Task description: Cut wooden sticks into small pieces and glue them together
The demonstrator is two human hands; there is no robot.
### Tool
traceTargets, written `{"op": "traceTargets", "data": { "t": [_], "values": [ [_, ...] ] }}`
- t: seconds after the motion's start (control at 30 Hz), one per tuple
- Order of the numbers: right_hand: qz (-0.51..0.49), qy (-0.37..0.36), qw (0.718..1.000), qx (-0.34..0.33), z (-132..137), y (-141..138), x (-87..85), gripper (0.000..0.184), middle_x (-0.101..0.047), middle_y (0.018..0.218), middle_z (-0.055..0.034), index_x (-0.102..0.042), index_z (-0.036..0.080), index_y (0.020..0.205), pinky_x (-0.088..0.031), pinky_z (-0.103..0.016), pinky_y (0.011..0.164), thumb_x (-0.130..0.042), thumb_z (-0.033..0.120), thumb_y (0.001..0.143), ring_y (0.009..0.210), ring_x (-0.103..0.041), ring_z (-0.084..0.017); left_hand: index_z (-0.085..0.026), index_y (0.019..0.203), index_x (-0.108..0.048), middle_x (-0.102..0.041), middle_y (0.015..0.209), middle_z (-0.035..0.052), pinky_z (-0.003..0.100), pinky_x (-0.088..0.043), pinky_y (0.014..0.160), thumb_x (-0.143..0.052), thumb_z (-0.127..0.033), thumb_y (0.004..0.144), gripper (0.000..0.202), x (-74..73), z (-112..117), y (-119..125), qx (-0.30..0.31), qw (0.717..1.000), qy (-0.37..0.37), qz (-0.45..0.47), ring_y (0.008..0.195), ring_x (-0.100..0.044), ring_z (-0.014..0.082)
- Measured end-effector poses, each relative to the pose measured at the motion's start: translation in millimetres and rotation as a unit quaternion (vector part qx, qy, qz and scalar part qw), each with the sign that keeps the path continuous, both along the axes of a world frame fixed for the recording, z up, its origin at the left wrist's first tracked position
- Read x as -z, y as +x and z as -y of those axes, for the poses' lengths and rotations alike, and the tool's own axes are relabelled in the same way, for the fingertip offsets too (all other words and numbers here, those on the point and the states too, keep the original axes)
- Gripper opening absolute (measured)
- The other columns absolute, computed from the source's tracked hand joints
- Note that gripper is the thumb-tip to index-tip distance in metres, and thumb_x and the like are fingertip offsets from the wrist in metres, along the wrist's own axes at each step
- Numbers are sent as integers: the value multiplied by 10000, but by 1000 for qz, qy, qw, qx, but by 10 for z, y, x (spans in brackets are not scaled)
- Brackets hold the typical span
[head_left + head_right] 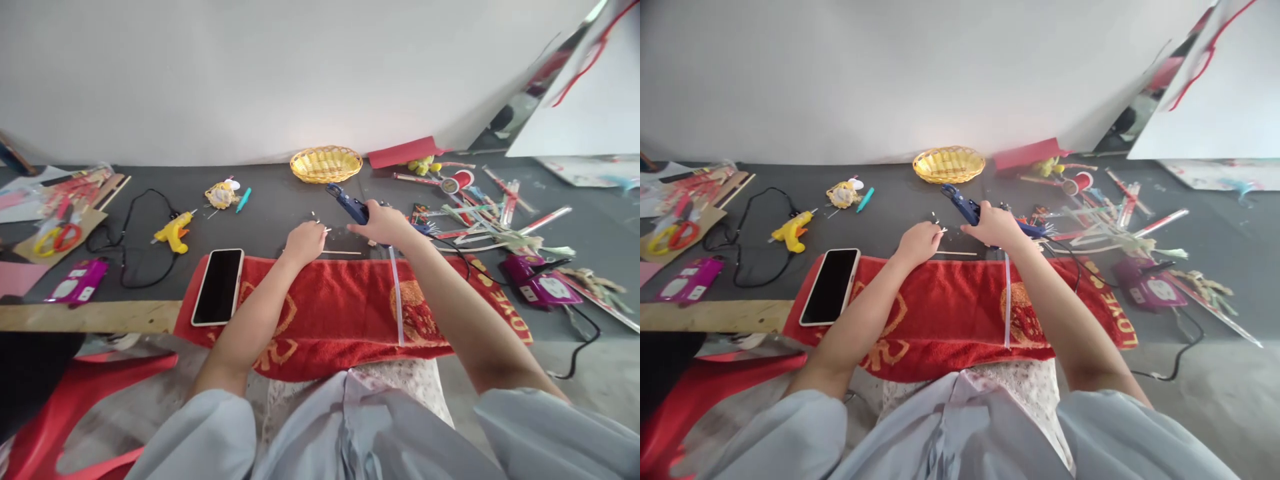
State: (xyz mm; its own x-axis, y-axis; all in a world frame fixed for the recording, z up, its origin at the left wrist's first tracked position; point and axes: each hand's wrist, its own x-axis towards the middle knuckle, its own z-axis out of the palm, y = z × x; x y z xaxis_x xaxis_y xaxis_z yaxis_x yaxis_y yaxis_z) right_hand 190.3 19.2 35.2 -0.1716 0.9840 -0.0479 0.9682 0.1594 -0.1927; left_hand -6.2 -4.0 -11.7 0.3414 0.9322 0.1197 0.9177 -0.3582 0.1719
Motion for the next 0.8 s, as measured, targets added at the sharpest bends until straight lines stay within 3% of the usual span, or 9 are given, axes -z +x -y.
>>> {"op": "traceTargets", "data": {
  "t": [0.17, 0.43, 0.8],
  "values": [
    [98, -13, 994, -55, -411, -241, 104, 717, -659, 1130, -251, -471, 76, 1246, -470, -423, 840, -517, 641, 807, 1031, -647, -366, -103, 1030, -665, -691, 1041, 156, 356, -503, 805, -336, -233, 952, 363, 26, 26, 8, 6, 1000, 3, 14, 973, -655, 245],
    [152, -25, 982, -114, -900, -532, 231, 720, -659, 1127, -254, -509, 74, 1200, -475, -410, 775, -514, 673, 800, 1001, -650, -380, -71, 1055, -660, -694, 1043, 183, 393, -527, 815, -349, -223, 952, 361, 131, 14, 11, 20, 999, 22, 35, 998, -670, 283],
    [194, -11, 972, -133, -1241, -539, 459, 772, -586, 1227, -264, -467, 75, 1253, -492, -432, 803, -460, 705, 807, 1041, -621, -378, -85, 1042, -664, -709, 961, 168, 392, -540, 743, -374, -200, 948, 326, 124, 30, 33, 26, 998, 19, 45, 967, -688, 295]
  ]
}}
